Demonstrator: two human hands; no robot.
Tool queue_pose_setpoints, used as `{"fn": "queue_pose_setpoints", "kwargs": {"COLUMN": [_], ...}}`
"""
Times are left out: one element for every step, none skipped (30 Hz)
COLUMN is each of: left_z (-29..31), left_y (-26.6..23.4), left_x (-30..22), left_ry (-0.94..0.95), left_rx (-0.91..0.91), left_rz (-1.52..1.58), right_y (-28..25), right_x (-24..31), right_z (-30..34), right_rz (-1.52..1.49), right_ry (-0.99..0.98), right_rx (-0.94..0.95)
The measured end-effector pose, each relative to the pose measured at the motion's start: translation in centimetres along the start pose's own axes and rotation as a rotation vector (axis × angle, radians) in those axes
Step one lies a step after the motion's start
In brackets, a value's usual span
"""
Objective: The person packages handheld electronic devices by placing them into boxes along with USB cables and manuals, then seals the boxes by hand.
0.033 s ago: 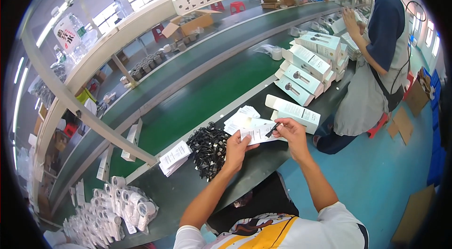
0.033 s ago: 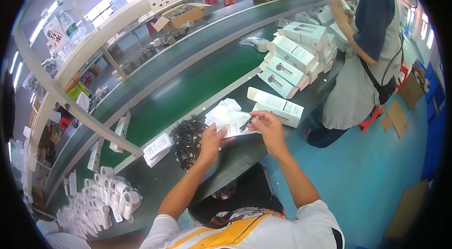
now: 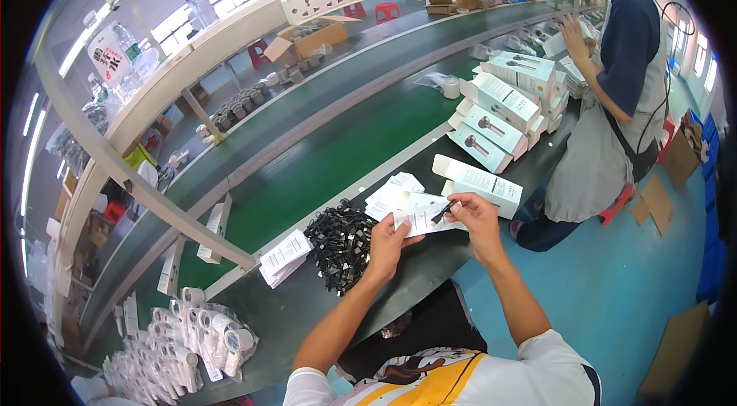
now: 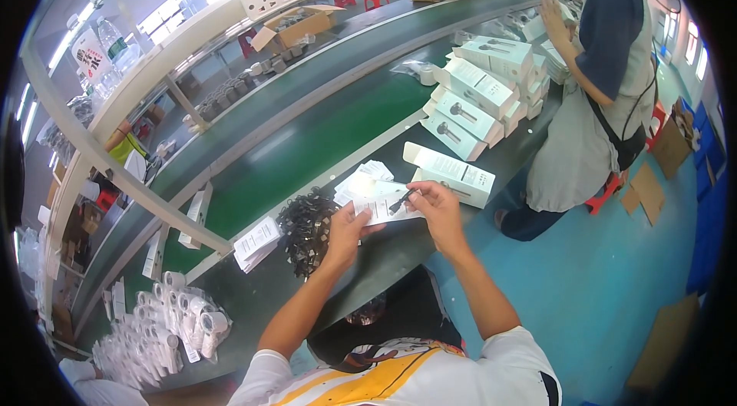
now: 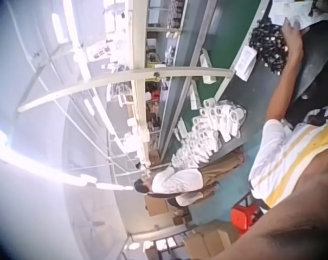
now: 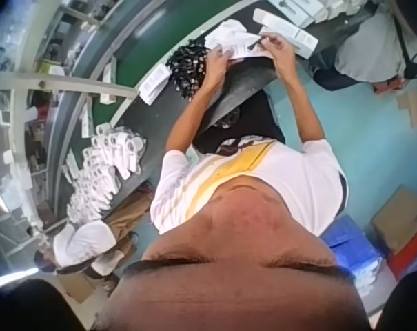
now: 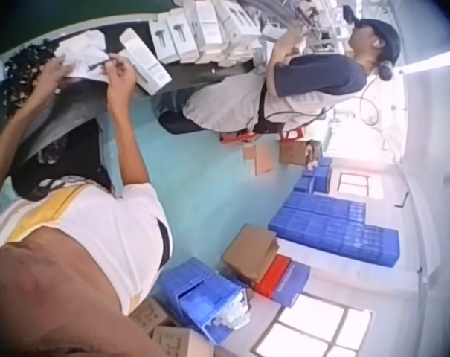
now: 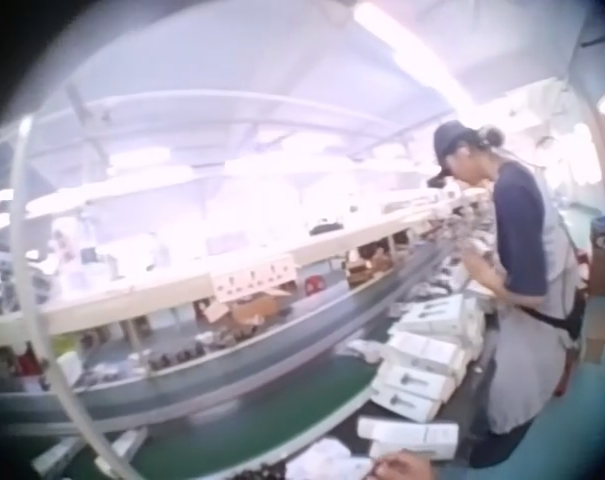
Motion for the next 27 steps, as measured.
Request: {"fn": "queue_pose_setpoints", "kwargs": {"left_z": [0.1,0.1,0.1,0.1,0.2,0.3,0.4,0.5,0.5,0.5,0.5,0.4,0.3,0.0,-0.3,-0.5,-0.5,-0.5,-0.2,0.3,0.9,1.5,2.0,2.3,2.4,2.2,2.1], "left_y": [0.3,0.4,0.7,0.8,0.9,1.2,1.5,1.6,1.8,1.8,1.7,1.5,1.6,1.2,0.5,-0.1,-1.0,-1.5,-1.7,-1.5,-1.0,-0.3,0.4,1.0,1.4,1.6,1.9], "left_x": [0.2,0.4,0.5,0.5,0.4,0.2,0.1,0.0,0.0,0.0,0.2,0.2,0.3,0.4,0.4,0.4,1.0,2.1,2.7,3.5,4.2,4.8,5.4,5.7,5.9,6.0,6.2], "left_ry": [0.002,0.001,0.012,0.023,0.022,0.011,0.001,0.001,-0.005,-0.011,-0.011,0.009,0.028,0.065,0.104,0.131,0.109,0.055,0.002,-0.051,-0.104,-0.132,-0.185,-0.210,-0.232,-0.229,-0.253], "left_rx": [0.005,0.005,0.016,0.027,0.026,0.045,0.065,0.067,0.082,0.092,0.090,0.071,0.060,0.046,0.032,-0.037,-0.103,-0.115,-0.132,-0.109,-0.087,-0.045,-0.016,-0.011,-0.007,-0.007,-0.003], "left_rz": [0.011,0.010,0.059,0.107,0.107,0.134,0.163,0.165,0.159,0.152,0.155,0.160,0.166,0.066,-0.033,-0.109,-0.099,-0.064,-0.030,-0.015,0.000,0.022,0.060,0.109,0.157,0.157,0.185], "right_y": [0.0,0.0,0.0,0.2,0.4,0.6,0.4,-0.1,-0.6,-0.5,-0.4,-0.2,-0.8,-2.1,-3.3,-3.8,-4.4,-5.1,-5.2,-5.3,-4.7,-4.0,-3.7,-3.2,-2.7,-2.7,-2.7], "right_x": [-0.7,-1.1,-1.5,-2.0,-1.6,-1.3,-1.9,-2.5,-2.9,-2.3,-2.0,-2.4,-2.3,-1.9,-1.3,-0.4,-0.5,-0.7,-0.4,-0.3,0.0,0.3,0.6,0.5,0.3,-0.1,-0.2], "right_z": [-0.1,-0.3,-0.3,-0.3,-0.1,0.3,0.2,0.0,-0.1,0.2,0.4,0.5,0.3,0.0,0.0,-0.2,-0.3,-0.6,-0.8,-1.1,-1.6,-1.7,-2.1,-2.7,-3.2,-3.5,-3.6], "right_rz": [-0.001,0.043,0.088,0.087,0.319,0.552,0.554,0.538,0.521,0.522,0.309,0.095,0.099,0.139,0.179,0.203,0.208,0.326,0.441,0.444,0.563,0.683,0.687,0.718,0.746,0.716,0.717], "right_ry": [0.001,-0.038,-0.077,-0.076,-0.239,-0.402,-0.402,-0.369,-0.336,-0.335,-0.102,0.128,0.124,0.020,-0.086,-0.128,-0.134,-0.164,-0.194,-0.199,-0.221,-0.238,-0.237,-0.195,-0.156,-0.139,-0.142], "right_rx": [0.000,-0.019,-0.038,-0.038,-0.104,-0.170,-0.170,-0.179,-0.189,-0.186,-0.118,-0.051,-0.057,-0.154,-0.250,-0.298,-0.303,-0.323,-0.338,-0.339,-0.263,-0.188,-0.189,-0.115,-0.038,0.010,0.011]}}
Point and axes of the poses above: each hand's wrist, its own z-axis away from the middle knuckle, its own y-axis out of the palm, x = y × z, the point moved 5 cm from there along -z, towards the middle knuckle, and after that the axes turned 5 degrees about y, right-handed, at the moved point
